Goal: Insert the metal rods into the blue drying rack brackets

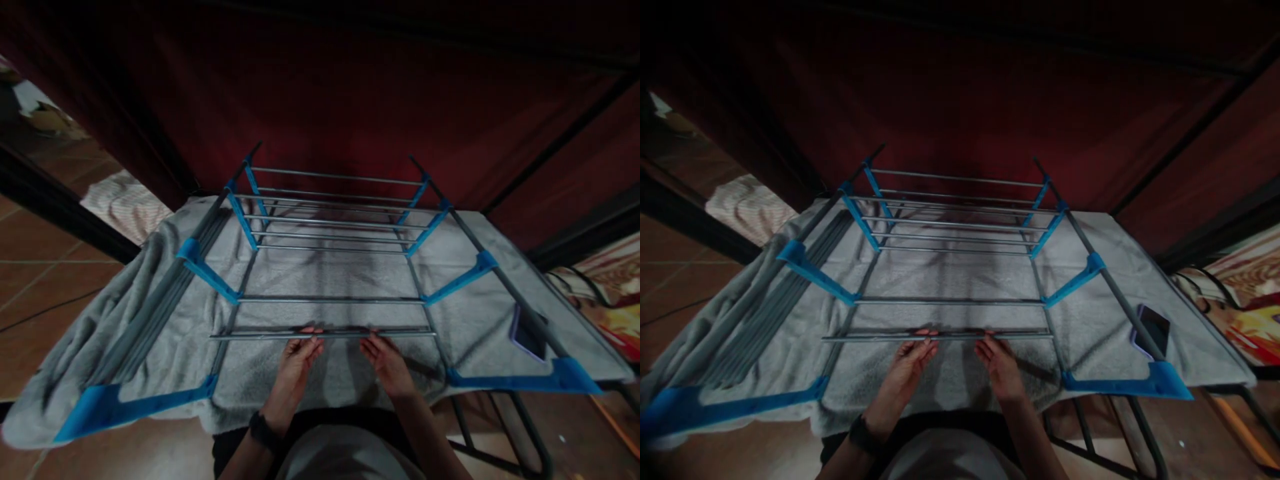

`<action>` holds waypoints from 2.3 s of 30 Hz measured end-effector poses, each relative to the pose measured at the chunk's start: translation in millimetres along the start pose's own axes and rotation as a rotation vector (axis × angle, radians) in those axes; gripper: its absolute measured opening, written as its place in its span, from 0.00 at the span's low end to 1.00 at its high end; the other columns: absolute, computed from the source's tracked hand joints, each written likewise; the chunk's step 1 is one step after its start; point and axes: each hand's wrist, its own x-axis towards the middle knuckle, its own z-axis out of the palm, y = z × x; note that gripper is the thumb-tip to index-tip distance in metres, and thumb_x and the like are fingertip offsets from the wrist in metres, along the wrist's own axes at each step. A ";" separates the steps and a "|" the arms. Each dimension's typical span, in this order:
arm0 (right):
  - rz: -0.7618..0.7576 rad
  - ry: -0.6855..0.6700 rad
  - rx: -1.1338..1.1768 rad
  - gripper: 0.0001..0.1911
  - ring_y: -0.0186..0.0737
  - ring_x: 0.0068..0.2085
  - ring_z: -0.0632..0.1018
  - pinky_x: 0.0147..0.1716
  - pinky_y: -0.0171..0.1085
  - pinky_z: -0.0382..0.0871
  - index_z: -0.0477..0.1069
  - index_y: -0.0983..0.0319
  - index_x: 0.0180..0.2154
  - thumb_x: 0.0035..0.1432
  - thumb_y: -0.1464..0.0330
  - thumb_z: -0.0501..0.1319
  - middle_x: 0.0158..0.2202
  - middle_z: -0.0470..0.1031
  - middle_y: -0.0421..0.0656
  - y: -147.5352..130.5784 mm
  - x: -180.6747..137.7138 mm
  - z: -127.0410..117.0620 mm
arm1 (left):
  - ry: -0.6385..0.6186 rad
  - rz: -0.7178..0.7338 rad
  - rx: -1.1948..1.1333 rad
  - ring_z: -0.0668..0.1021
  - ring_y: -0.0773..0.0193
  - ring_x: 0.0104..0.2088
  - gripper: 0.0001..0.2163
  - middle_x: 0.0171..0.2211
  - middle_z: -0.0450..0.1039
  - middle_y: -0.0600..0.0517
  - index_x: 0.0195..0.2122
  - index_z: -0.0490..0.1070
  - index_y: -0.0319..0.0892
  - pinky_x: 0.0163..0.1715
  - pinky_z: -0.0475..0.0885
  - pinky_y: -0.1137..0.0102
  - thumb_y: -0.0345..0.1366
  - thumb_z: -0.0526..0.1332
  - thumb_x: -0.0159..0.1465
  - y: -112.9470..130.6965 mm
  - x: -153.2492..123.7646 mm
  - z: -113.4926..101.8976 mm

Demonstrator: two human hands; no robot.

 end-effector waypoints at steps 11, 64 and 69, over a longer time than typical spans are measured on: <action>0.027 0.011 0.012 0.20 0.41 0.35 0.78 0.41 0.44 0.74 0.75 0.58 0.28 0.37 0.58 0.80 0.30 0.78 0.40 2.6 -5.9 11.8 | -0.021 -0.038 0.030 0.85 0.59 0.39 0.15 0.38 0.84 0.51 0.36 0.80 0.43 0.42 0.78 0.68 0.30 0.78 0.47 -6.0 -9.0 9.6; 0.060 0.067 0.047 0.05 0.35 0.42 0.81 0.42 0.34 0.80 0.77 0.56 0.35 0.53 0.67 0.68 0.38 0.79 0.39 -22.2 3.3 -53.9 | -0.079 0.320 0.274 0.82 0.57 0.39 0.19 0.35 0.78 0.50 0.41 0.77 0.42 0.38 0.75 0.65 0.50 0.72 0.57 17.3 -57.0 51.9; 0.088 0.054 0.079 0.03 0.36 0.41 0.82 0.39 0.34 0.81 0.75 0.57 0.34 0.55 0.69 0.67 0.36 0.78 0.40 -31.2 -7.9 -38.8 | -0.118 0.383 0.304 0.80 0.58 0.41 0.16 0.39 0.79 0.47 0.43 0.76 0.42 0.40 0.75 0.66 0.47 0.69 0.60 26.5 -66.3 63.6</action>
